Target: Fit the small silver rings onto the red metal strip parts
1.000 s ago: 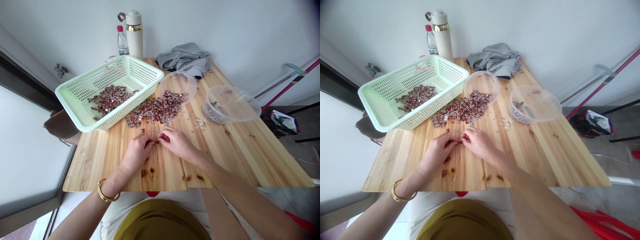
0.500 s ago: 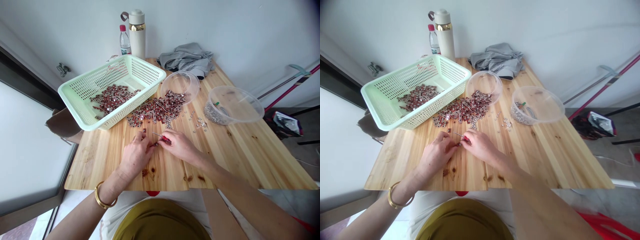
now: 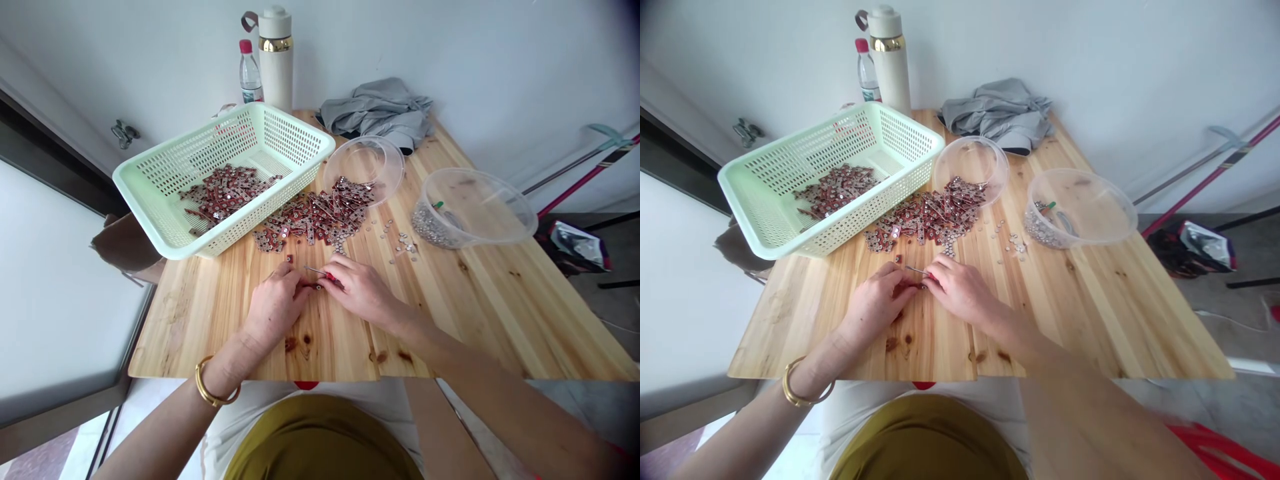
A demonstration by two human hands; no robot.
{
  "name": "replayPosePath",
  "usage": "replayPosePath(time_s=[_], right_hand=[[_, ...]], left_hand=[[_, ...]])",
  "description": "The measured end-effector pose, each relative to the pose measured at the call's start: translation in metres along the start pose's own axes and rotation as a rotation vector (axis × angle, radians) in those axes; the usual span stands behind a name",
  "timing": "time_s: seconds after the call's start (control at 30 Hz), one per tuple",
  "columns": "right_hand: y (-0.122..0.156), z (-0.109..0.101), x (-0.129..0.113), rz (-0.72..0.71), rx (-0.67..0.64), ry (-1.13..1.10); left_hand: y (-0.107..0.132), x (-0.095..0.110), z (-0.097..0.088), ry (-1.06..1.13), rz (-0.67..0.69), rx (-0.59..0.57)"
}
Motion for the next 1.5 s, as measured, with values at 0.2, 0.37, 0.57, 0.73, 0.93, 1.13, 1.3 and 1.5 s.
replayPosePath(time_s=[0.2, 0.37, 0.57, 0.73, 0.93, 1.13, 1.3, 1.5], right_hand=[[0.0, -0.002, -0.005, 0.027, -0.035, 0.035], [0.001, -0.004, -0.009, 0.04, -0.068, 0.066], [0.021, -0.003, -0.023, 0.016, -0.033, 0.059], [0.03, -0.009, -0.026, 0.031, 0.014, -0.039], [0.01, -0.036, 0.026, 0.286, 0.22, -0.012], [-0.009, -0.023, 0.041, 0.33, 0.12, 0.102], [-0.013, -0.019, 0.036, 0.35, 0.091, 0.078], [-0.008, -0.027, -0.005, 0.159, 0.08, -0.111]], left_hand=[[0.0, 0.001, 0.0, -0.005, -0.006, 0.002], [0.0, 0.002, -0.001, -0.045, -0.005, 0.01], [0.002, 0.004, 0.001, -0.072, -0.021, 0.025], [0.005, 0.002, 0.003, -0.041, -0.022, 0.051], [0.005, 0.0, -0.001, 0.028, 0.003, 0.054], [0.004, -0.003, -0.002, 0.088, 0.024, 0.054], [0.004, -0.007, 0.003, 0.073, 0.025, 0.096], [0.004, -0.006, 0.002, 0.092, 0.023, 0.087]])
Point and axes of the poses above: each hand's wrist, its own y-axis away from the middle knuckle, its own z-axis out of the palm, x = y × z, the point moved 2 cm from there along -y, towards the middle knuckle, and after that the axes turned 1 degree about -x, right-handed, at the moved point
